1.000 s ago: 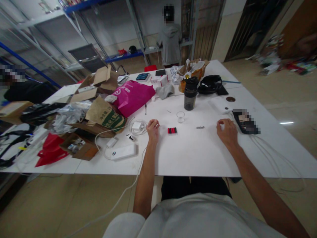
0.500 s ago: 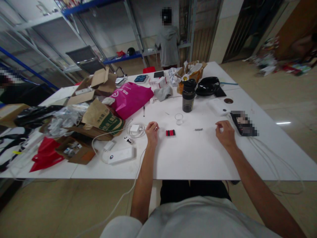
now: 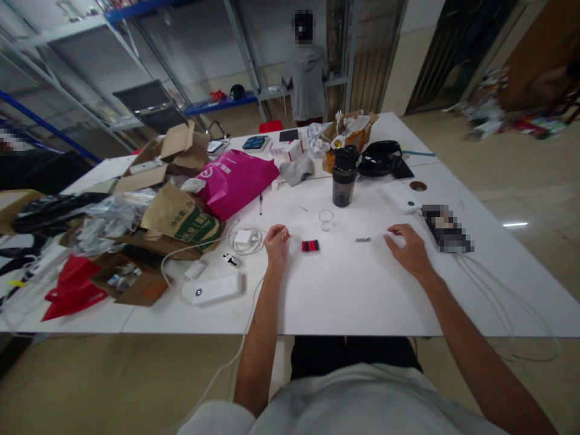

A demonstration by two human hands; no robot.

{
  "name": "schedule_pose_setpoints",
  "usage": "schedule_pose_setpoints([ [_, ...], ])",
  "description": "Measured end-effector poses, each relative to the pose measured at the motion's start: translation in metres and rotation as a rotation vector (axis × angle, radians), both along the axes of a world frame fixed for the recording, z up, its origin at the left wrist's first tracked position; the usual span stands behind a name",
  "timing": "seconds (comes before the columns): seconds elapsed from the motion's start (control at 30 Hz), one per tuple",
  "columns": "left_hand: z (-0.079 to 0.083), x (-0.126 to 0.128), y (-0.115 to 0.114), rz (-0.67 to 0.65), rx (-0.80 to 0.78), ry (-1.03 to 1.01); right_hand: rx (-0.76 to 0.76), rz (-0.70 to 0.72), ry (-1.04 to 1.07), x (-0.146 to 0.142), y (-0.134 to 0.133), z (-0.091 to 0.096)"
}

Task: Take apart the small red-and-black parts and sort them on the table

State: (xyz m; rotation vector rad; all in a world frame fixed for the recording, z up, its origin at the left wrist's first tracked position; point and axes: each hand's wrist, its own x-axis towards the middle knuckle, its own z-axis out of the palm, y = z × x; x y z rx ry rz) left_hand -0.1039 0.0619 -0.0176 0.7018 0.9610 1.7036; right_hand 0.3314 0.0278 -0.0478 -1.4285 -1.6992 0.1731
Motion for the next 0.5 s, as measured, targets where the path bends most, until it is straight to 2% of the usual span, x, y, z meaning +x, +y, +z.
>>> schedule_pose_setpoints([
  [0.27, -0.001, -0.004, 0.003, -0.005, 0.004, -0.027, -0.027, 0.083, -0.027, -0.004, 0.000, 0.001],
  [0.5, 0.001, -0.006, 0.004, -0.042, 0.002, -0.037, -0.085, 0.133, -0.033, -0.011, 0.016, -0.005],
])
